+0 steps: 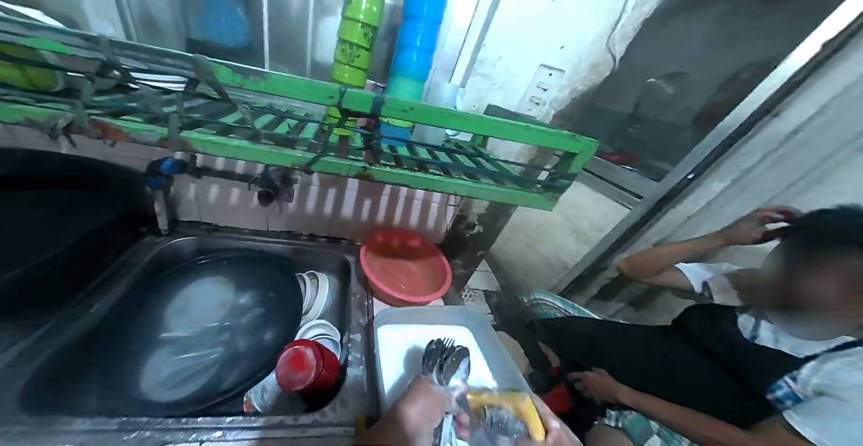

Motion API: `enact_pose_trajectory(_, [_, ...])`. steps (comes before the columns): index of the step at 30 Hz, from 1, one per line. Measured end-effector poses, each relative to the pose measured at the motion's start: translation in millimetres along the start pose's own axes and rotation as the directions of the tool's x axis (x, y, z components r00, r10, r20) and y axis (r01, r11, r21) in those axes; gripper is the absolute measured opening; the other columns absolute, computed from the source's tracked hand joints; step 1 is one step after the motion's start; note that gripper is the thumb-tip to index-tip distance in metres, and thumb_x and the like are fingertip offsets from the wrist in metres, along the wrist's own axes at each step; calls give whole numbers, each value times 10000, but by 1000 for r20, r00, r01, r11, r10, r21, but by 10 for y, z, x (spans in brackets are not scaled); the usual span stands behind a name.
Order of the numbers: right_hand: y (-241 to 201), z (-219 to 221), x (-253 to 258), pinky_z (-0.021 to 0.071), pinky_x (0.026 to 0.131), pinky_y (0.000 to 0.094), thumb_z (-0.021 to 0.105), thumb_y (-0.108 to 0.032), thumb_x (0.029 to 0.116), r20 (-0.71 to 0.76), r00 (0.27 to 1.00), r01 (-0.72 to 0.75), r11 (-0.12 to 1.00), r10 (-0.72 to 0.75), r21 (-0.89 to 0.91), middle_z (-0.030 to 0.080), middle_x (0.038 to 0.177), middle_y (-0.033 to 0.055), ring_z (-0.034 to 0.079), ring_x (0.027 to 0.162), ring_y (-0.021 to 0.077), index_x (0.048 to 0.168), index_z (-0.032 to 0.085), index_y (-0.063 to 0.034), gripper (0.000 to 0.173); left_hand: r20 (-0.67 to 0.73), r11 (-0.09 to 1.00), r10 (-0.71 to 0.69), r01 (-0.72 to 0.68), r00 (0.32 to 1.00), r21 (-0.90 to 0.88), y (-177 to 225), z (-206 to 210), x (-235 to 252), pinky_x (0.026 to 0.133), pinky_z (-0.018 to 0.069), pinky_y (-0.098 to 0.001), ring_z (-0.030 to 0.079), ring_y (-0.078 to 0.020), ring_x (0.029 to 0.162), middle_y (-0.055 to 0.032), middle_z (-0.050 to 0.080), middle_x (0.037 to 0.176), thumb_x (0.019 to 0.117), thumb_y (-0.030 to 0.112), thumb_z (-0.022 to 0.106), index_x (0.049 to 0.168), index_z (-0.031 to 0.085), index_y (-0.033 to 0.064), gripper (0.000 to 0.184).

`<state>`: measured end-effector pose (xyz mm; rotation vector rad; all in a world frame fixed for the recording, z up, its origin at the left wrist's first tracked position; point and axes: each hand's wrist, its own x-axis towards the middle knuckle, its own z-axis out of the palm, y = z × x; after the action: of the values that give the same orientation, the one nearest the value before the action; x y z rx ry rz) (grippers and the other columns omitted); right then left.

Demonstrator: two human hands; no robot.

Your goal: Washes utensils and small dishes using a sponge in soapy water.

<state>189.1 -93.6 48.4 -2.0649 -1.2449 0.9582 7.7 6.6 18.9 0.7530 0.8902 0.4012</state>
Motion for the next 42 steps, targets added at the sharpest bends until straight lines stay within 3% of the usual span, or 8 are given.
enact_pose_trajectory(4, [-301, -17, 13, 506, 1065, 432, 840, -16, 712, -27, 980, 197, 975, -195, 102, 631, 1363, 163, 620, 1233, 230, 1419, 551, -6, 764, 32, 983, -98, 92, 995, 158, -8, 34, -16, 582, 530, -250, 603, -103, 591, -13, 607, 708, 960, -47, 565, 959, 546, 44, 93])
enact_pose_trajectory(11, [-307, 148, 132, 552, 908, 535, 769, 52, 713, -240, 970, 22, 973, 34, 229, 664, 1196, 238, 673, 1055, 323, 1407, 521, 9, 738, 7, 999, 36, -35, 999, -5, -40, -41, -5, 582, 548, -250, 611, -98, 592, -6, 602, 731, 1052, 156, 576, 1069, 569, 43, 114])
enact_pose_trajectory(15, [-316, 302, 173, 503, 993, 603, 803, -49, 785, -96, 995, -35, 997, 41, 68, 637, 1274, 281, 641, 1156, 406, 1477, 468, -14, 769, -85, 986, 113, -101, 990, 132, -46, -51, -7, 542, 499, -227, 574, -80, 531, 2, 602, 643, 986, 35, 579, 937, 575, 30, 50])
enact_pose_trajectory(20, [-382, 300, 341, 477, 1008, 634, 818, -184, 843, -283, 959, -20, 1000, 17, -10, 649, 1241, 306, 630, 1166, 448, 1459, 485, 24, 731, -79, 981, 145, -133, 986, 139, -98, -51, 64, 522, 504, -229, 565, -83, 515, 6, 569, 651, 1016, 142, 617, 1028, 577, 38, 112])
enact_pose_trajectory(26, [-411, 356, 351, 484, 1032, 597, 813, -185, 862, -153, 988, 4, 989, -27, -150, 664, 1244, 277, 647, 1169, 423, 1474, 487, -18, 713, -110, 990, 75, -61, 991, 127, -69, -82, 68, 507, 491, -229, 548, -85, 500, 0, 568, 640, 1018, 75, 586, 983, 575, 29, 59])
enact_pose_trajectory(31, [-354, -49, 561, 475, 1028, 609, 795, -248, 885, -473, 881, 68, 985, 15, 157, 584, 1347, 311, 602, 1217, 428, 1532, 366, 14, 819, -38, 996, 87, -87, 996, -10, -63, -72, 48, 497, 505, -227, 553, -84, 510, 0, 576, 698, 1028, 103, 587, 1093, 602, 29, 99])
enact_pose_trajectory(37, [-480, -72, 319, 495, 1008, 596, 808, -309, 851, -215, 975, 66, 997, -58, 29, 647, 1266, 267, 644, 1156, 393, 1515, 427, -26, 816, 248, 987, 155, -161, 956, 5, -95, -50, -30, 514, 510, -224, 557, -62, 535, 38, 601, 703, 1019, 120, 577, 1024, 632, 74, 72])
enact_pose_trajectory(42, [-277, -312, 446, 608, 774, 448, 760, -230, 805, -521, 854, 250, 888, -14, 387, 670, 1166, 173, 705, 927, 233, 1486, 425, -30, 785, 94, 988, 74, -86, 993, 127, -76, -64, -8, 507, 489, -213, 529, -58, 519, 12, 600, 736, 1036, 201, 599, 1074, 625, 43, 165])
